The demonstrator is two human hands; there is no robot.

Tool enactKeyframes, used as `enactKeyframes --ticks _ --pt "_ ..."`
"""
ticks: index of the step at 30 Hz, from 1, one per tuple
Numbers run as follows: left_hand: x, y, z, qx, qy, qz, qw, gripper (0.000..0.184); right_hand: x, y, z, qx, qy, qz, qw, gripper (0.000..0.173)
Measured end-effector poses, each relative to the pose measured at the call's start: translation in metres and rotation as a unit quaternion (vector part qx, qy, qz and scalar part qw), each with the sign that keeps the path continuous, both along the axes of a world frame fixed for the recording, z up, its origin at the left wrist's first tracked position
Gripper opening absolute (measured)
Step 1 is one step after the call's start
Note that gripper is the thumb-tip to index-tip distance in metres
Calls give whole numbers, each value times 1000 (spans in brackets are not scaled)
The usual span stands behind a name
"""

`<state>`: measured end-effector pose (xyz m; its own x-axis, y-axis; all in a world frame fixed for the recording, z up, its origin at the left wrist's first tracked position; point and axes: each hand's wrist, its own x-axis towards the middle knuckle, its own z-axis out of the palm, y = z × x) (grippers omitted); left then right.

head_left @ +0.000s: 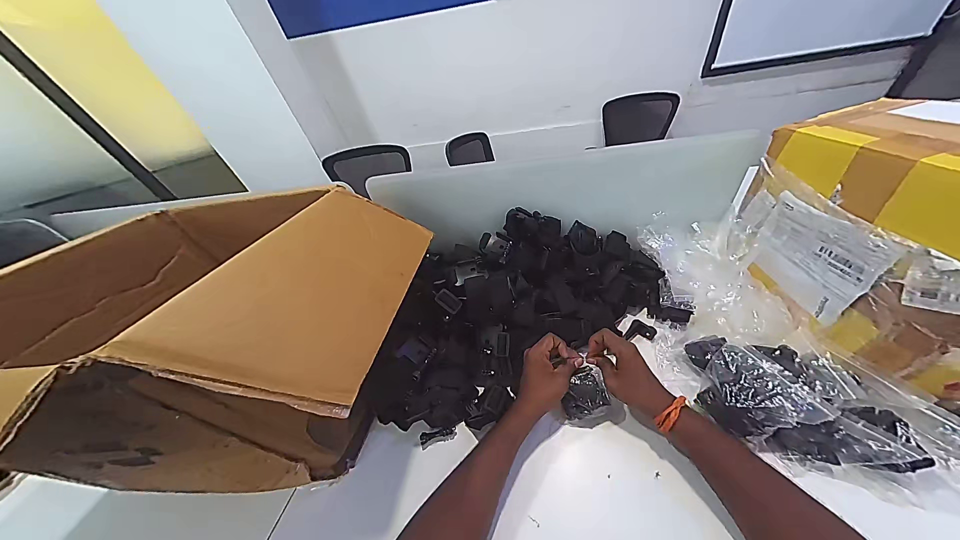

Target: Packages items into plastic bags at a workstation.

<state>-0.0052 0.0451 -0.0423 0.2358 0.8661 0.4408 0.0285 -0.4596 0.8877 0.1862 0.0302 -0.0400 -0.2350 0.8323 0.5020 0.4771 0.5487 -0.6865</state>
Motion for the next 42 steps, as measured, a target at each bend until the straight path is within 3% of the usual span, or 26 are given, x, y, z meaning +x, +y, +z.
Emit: enactKeyframes --ticks 9,12,14,18,20,25,29,32,35,39,42 --pt "-1 1 3 -12 0 0 1000 21 14 -1 2 -14 13 41 999 27" --pt "0 3 -7 17 -37 -18 999 24 19 -2 5 -17 -21 48 999 22" --pt "-1 4 -10 44 -56 -34 997 27 19 -7 15 -25 -34 45 998 23" --pt "-5 8 -13 83 -86 -63 991 39 23 -31 49 -66 -5 59 996 41" --pt "-4 5 -15 76 -82 -64 992 42 34 -45 65 -49 -11 50 997 40" --pt "-3 4 -21 98 -52 -84 990 45 85 -73 101 38 -15 -137 990 25" --pt "-1 2 -21 104 -38 -56 992 39 132 -80 120 73 10 -325 943 24" --pt "-1 0 -20 97 -32 -50 994 36 162 -86 123 7 -7 -442 897 23" --pt "-2 -1 -19 85 -19 -43 995 35 198 -84 104 -59 -55 -472 878 24" --pt "-4 -3 -14 88 1 -35 996 35 202 -98 101 -99 -42 -489 866 26" --pt "-7 -1 -8 110 -11 8 994 36 186 -105 104 -47 -80 -531 842 44"
